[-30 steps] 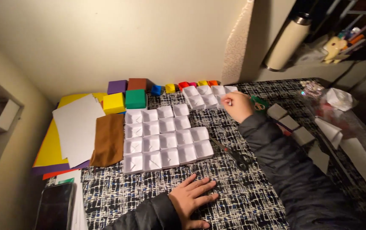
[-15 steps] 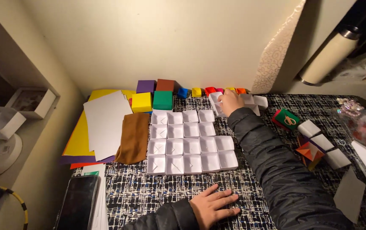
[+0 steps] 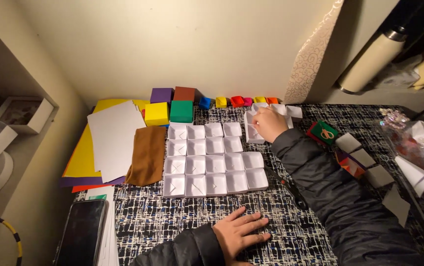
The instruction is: Organizing small paper boxes into a grid and folding a piece of paper on a table.
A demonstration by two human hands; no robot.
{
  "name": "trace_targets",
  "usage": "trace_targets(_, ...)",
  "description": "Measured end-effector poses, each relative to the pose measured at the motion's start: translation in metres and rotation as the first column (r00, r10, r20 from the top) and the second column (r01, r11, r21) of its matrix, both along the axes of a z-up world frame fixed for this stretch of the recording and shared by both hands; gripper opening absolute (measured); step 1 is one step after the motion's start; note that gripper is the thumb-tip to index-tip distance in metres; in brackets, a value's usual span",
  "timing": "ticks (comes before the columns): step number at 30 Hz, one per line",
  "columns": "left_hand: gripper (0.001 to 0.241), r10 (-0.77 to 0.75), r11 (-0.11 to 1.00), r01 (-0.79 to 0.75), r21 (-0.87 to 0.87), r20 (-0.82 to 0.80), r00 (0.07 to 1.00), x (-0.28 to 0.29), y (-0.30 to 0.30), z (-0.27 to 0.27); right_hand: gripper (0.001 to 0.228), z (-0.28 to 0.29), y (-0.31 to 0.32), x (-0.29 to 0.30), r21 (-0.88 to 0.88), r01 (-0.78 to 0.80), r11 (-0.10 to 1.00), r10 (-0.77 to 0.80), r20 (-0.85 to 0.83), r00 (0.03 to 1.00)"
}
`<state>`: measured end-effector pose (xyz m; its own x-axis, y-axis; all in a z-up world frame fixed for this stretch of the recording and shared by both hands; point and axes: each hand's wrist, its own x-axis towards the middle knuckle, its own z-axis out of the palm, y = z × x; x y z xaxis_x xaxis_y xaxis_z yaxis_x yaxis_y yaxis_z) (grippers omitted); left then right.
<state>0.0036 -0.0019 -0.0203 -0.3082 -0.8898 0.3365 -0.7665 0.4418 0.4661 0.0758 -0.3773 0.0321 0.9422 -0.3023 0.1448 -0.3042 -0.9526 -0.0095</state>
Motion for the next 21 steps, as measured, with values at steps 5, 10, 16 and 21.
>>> trace_targets(5, 0.088, -0.002, 0.999, 0.001, 0.054, 0.023, 1.000, -0.002, 0.000, 0.014, 0.021, -0.005, 0.017, -0.010, 0.017, -0.008, 1.000, 0.009, -0.054, 0.998)
trace_targets(10, 0.088, 0.006, 0.999, -0.007, 0.034, 0.025, 1.000, -0.003, 0.001, 0.011, 0.022, -0.007, 0.032, -0.007, 0.034, -0.038, 0.999, 0.040, -0.070, 0.997)
trace_targets(16, 0.086, -0.005, 0.999, 0.005, 0.032, -0.006, 1.000, -0.002, 0.001, 0.009, 0.022, -0.007, 0.039, -0.007, 0.071, -0.030, 0.997, 0.038, -0.109, 0.993)
trace_targets(21, 0.084, 0.009, 1.000, -0.008, -0.020, 0.029, 1.000, -0.002, 0.000, 0.001, 0.023, -0.005, 0.038, -0.008, 0.135, -0.043, 0.990, 0.052, -0.070, 0.996)
